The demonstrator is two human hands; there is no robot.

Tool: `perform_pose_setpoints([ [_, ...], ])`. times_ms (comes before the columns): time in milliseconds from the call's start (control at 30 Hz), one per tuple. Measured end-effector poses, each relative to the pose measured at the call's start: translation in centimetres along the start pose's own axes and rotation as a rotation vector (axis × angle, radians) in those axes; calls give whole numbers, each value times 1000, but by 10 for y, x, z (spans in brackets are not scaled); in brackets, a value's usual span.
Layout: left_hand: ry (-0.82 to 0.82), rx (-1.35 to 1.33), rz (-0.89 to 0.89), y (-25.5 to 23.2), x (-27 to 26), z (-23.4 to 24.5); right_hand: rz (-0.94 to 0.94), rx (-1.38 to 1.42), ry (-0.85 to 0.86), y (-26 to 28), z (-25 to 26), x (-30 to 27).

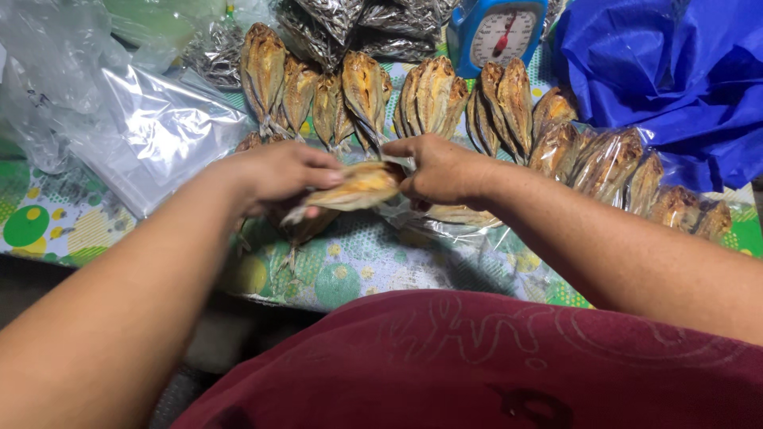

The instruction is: The person places dried fish into clear plastic bags on a table, ties the bags shut, and sets them aside. The person repeats this process with multiple dried fish from a pile on the table.

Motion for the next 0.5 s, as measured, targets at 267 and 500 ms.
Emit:
perform_pose_setpoints([
  [267,225,-199,-199,-7,68,-74,54,118,-14,-2,-9,-7],
  [500,75,-313,-262,-1,73,-121,123,-105,-52,0,-12,-13],
])
Point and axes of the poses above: each hand's wrist, its own x-axis towards the middle knuckle, its own z-axis out of the back of the hand, y = z × x, the point moved 2 cm from there along x, towards the middle knuckle, and after that the axes turned 4 degrees about x, right-handed, at the moved point
